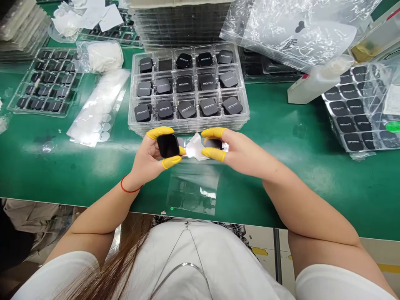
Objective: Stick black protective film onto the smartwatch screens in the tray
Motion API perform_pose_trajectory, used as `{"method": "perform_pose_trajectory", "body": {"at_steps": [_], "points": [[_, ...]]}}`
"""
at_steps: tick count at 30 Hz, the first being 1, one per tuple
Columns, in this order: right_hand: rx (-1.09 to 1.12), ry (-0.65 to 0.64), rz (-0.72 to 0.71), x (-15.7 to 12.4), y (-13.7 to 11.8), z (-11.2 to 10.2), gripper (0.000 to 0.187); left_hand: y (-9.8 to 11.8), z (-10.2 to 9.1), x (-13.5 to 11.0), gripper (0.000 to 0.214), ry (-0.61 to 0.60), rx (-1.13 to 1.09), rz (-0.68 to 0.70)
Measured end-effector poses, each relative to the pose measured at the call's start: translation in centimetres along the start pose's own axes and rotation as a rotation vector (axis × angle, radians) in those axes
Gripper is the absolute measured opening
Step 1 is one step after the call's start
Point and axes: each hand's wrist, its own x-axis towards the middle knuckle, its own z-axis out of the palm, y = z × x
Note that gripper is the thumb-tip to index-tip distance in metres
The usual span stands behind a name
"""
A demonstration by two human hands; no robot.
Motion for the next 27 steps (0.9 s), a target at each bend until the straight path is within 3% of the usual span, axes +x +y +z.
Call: {"method": "perform_pose_trajectory", "body": {"at_steps": [3,8,11,16,18,21,24,27], "points": [[0.044,-0.047,-0.011,-0.4,-0.3,-1.2,0.040,0.6,-0.6,0.3,0.062,-0.018,-0.226,-0.065],[-0.255,0.153,-0.359,-0.4,-0.4,-1.0,0.019,0.3,-1.5,0.9,0.045,-0.176,-0.491,-0.503],[-0.290,0.193,-0.488,-0.3,-0.1,-1.1,0.015,-0.1,-1.7,1.2,0.030,-0.173,-0.541,-0.590],[-0.095,0.155,-0.616,-0.6,-0.7,-2.0,0.012,-0.1,-1.6,1.7,0.042,-0.120,-0.438,-0.566],[0.103,0.168,-0.555,-0.8,-1.1,-2.0,0.005,-0.2,-1.2,1.6,0.051,-0.121,-0.321,-0.495],[0.296,0.200,-0.402,-0.6,-1.3,-0.8,0.012,-0.8,0.0,1.1,0.056,-0.210,-0.129,-0.343],[0.182,0.149,-0.284,0.0,-0.8,1.7,0.010,-1.3,1.1,0.3,0.055,-0.332,0.023,-0.247],[-0.046,0.157,-0.313,0.5,-0.2,3.5,0.012,-1.3,1.4,-0.1,0.055,-0.334,0.084,-0.230]]}}
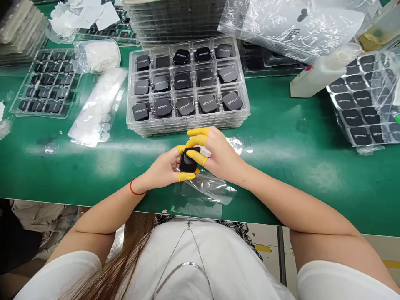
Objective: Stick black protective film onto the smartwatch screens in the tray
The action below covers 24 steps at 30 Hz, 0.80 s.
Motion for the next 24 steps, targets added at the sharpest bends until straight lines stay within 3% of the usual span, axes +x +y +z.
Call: {"method": "perform_pose_trajectory", "body": {"at_steps": [3,7,13,18,24], "points": [[-0.027,0.066,0.103,-0.1,0.3,0.2,0.022,0.2,-0.2,-0.1,0.055,0.043,-0.039,0.018],[0.299,0.043,0.374,-0.1,0.2,-0.2,0.021,0.4,-0.4,-0.1,0.056,0.020,-0.069,0.033],[0.669,0.057,0.491,0.0,-1.0,-0.2,0.018,-0.1,-0.2,0.0,0.053,0.116,-0.024,0.120],[0.615,-0.013,0.517,-0.3,-1.4,0.5,0.008,-0.6,-0.2,0.1,0.054,0.154,0.116,0.235],[0.543,-0.008,0.484,-0.4,-1.4,0.9,0.003,-0.7,-0.1,0.0,0.052,0.149,0.174,0.228]]}}
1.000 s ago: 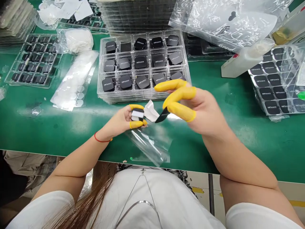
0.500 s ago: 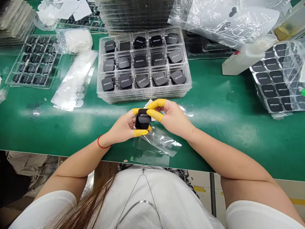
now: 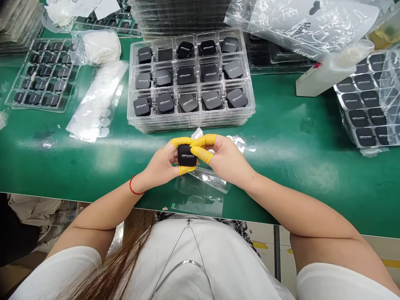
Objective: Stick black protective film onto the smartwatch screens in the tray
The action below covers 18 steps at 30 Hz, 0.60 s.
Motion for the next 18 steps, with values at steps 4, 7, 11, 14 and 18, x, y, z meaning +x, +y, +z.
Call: {"method": "perform_pose_trajectory", "body": {"at_steps": [4,7,11,14,18], "points": [[-0.012,-0.005,-0.014,-0.06,0.02,-0.04,0.007,0.16,0.01,-0.07,0.052,0.001,0.009,-0.022],[-0.016,-0.004,-0.007,-0.10,0.13,-0.06,0.006,0.19,0.01,-0.05,0.051,0.004,0.008,-0.034],[-0.016,0.002,0.007,-0.02,0.18,-0.12,0.007,0.12,-0.01,-0.02,0.053,0.003,0.023,-0.046],[-0.036,0.004,0.008,0.05,0.03,-0.16,0.010,0.15,0.01,-0.06,0.053,0.002,0.027,-0.051],[-0.130,0.006,-0.019,-0.05,-0.10,-0.25,0.012,0.30,0.09,-0.13,0.052,0.001,0.011,-0.055]]}}
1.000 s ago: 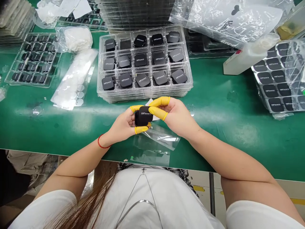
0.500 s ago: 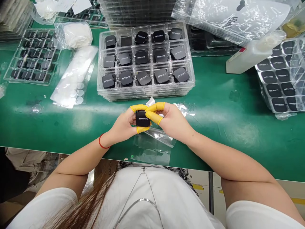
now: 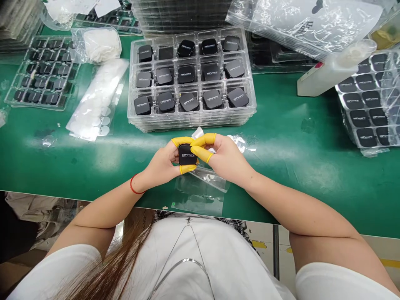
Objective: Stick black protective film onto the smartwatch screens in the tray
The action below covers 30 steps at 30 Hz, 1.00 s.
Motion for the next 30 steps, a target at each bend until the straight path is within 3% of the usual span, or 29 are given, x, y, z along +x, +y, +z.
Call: {"method": "perform_pose_trajectory", "body": {"at_steps": [3,6,9,12,16,18,20,24,27,30], "points": [[-0.283,0.084,-0.149,-0.2,0.4,0.0,0.016,0.0,0.0,0.0,0.052,0.004,-0.043,-0.027],[-0.608,0.181,-0.341,-0.5,1.1,0.5,0.033,-0.2,0.1,0.1,0.054,0.015,-0.094,-0.039],[-0.552,0.034,-0.321,-0.6,1.3,1.1,0.049,-0.2,0.3,0.0,0.054,-0.034,-0.128,0.013],[-0.351,-0.038,-0.266,0.4,-0.2,0.9,0.031,0.4,0.4,-0.1,0.054,-0.019,-0.221,0.001],[-0.327,0.185,-0.408,5.9,-5.2,-0.9,0.014,1.7,-0.3,-0.1,0.077,0.139,-0.421,-0.069],[-0.473,0.302,-0.475,10.5,-7.6,-1.8,0.017,1.9,-0.8,0.1,0.075,0.136,-0.457,-0.080],[-0.598,0.373,-0.452,15.6,-9.1,-2.1,0.028,1.8,-1.1,0.3,0.062,0.102,-0.440,-0.106],[-0.736,0.248,-0.368,23.5,-8.9,-0.8,0.028,1.1,-1.2,0.4,0.047,0.071,-0.351,-0.135],[-0.805,0.225,-0.374,25.3,-8.3,0.0,0.039,1.1,-1.1,0.3,0.043,0.066,-0.312,-0.139],[-0.858,0.275,-0.403,23.7,-8.6,-1.2,0.050,1.4,-1.2,0.3,0.041,0.080,-0.419,-0.162]]}}
